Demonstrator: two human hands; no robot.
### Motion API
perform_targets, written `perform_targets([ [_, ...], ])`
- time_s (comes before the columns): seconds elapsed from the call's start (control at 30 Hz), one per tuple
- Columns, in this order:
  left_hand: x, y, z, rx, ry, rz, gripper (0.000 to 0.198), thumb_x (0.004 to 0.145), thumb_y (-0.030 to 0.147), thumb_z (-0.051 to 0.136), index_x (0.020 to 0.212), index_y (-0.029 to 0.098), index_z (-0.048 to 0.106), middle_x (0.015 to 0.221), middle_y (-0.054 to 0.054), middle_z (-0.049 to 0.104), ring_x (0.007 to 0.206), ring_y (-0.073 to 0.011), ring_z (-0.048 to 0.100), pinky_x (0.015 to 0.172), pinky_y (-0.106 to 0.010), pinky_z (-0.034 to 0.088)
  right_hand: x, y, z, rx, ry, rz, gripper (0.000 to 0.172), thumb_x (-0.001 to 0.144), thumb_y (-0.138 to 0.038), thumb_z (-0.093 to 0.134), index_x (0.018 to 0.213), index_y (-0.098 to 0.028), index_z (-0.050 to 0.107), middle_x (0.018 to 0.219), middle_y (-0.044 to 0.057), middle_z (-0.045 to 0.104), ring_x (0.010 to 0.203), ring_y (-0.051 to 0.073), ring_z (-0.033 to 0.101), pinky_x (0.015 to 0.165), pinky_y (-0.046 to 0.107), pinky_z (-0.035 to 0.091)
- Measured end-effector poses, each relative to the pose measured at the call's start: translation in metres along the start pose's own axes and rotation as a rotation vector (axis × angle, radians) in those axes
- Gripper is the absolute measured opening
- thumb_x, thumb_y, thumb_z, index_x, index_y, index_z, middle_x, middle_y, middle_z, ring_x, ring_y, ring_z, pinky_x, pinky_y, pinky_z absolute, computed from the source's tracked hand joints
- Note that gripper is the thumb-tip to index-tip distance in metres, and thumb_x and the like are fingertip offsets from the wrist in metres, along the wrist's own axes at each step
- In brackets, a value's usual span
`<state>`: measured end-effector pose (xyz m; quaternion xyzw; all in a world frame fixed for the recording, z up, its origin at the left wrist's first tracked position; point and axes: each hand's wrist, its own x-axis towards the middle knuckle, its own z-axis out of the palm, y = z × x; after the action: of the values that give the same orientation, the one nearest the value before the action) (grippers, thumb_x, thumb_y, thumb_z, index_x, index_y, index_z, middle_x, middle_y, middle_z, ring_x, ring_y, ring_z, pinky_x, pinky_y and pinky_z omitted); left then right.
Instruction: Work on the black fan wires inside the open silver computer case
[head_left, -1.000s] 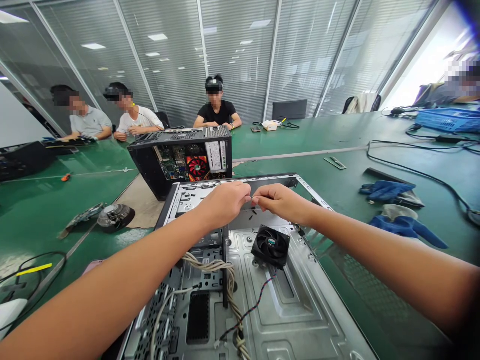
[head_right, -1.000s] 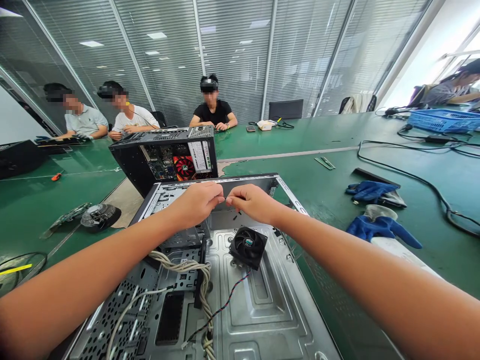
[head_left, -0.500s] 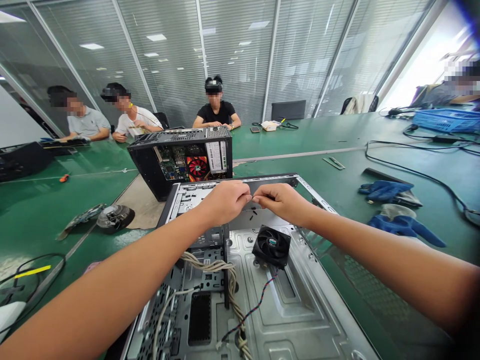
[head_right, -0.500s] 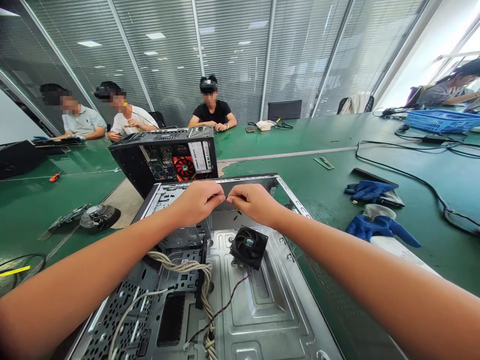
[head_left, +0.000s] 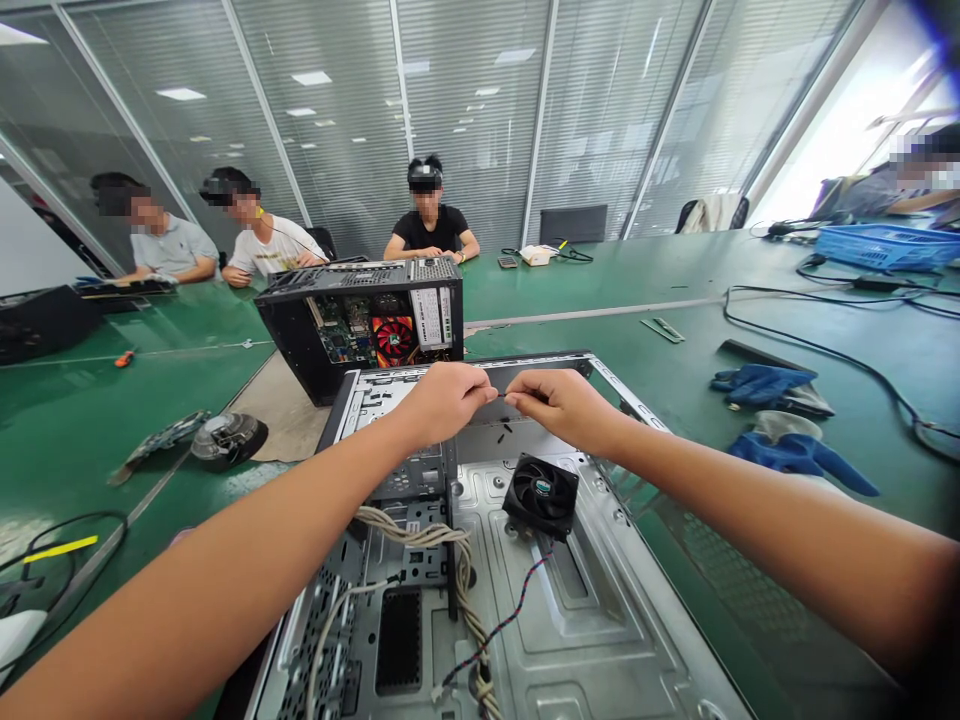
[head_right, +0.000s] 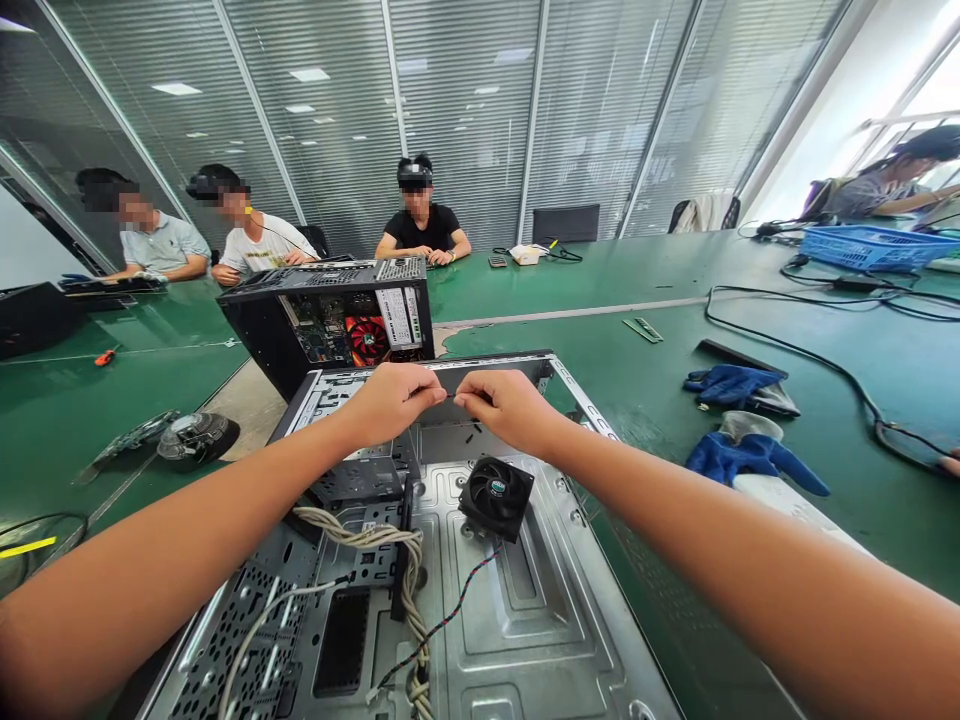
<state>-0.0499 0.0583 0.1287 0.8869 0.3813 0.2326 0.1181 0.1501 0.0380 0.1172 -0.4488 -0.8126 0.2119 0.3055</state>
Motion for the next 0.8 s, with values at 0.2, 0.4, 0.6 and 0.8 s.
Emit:
perform_targets([
  [0.2, 0.0005, -0.0015, -0.0016, -0.046, -0.037, -0.039, 0.029, 0.092, 0.029, 0.049, 0.075, 0.015, 0.068, 0.072, -0.001, 0.068, 0.067, -0.0129, 0.057, 0.064, -0.026, 0.037, 0.0001, -0.0024, -0.0018, -0.033, 0.005, -0.007, 0.017, 0.084, -0.029, 0.052, 0.07, -0.021, 0.058, 0.063, 0.0, 0.055, 0.061, 0.014, 0.044, 0.06, 0.03, 0.033],
  [0.4, 0.0002, -0.0014, -0.0021, -0.104, -0.08, -0.087, 0.033, 0.093, 0.03, 0.046, 0.073, 0.016, 0.068, 0.073, -0.001, 0.069, 0.066, -0.0122, 0.057, 0.067, -0.026, 0.041, -0.001, -0.0032, -0.0026, -0.029, 0.029, -0.018, 0.017, 0.084, -0.028, 0.053, 0.07, -0.021, 0.058, 0.062, 0.0, 0.054, 0.06, 0.014, 0.043, 0.059, 0.03, 0.031],
  [0.6, -0.0011, -0.0018, -0.0025, -0.172, -0.123, -0.092, 0.035, 0.094, 0.031, 0.044, 0.073, 0.016, 0.068, 0.074, -0.001, 0.07, 0.069, -0.0125, 0.059, 0.068, -0.025, 0.043, -0.0021, -0.0017, -0.0026, -0.02, 0.028, -0.023, 0.017, 0.084, -0.029, 0.053, 0.07, -0.021, 0.059, 0.063, 0.0, 0.055, 0.061, 0.014, 0.043, 0.06, 0.03, 0.031],
  [0.8, -0.0001, -0.0009, -0.0034, -0.199, -0.155, -0.1, 0.036, 0.094, 0.03, 0.043, 0.072, 0.016, 0.067, 0.072, -0.002, 0.07, 0.068, -0.012, 0.06, 0.068, -0.025, 0.042, -0.0026, -0.0018, -0.0029, -0.014, 0.034, -0.05, 0.016, 0.083, -0.028, 0.053, 0.069, -0.021, 0.058, 0.063, 0.0, 0.055, 0.061, 0.014, 0.044, 0.06, 0.03, 0.031],
])
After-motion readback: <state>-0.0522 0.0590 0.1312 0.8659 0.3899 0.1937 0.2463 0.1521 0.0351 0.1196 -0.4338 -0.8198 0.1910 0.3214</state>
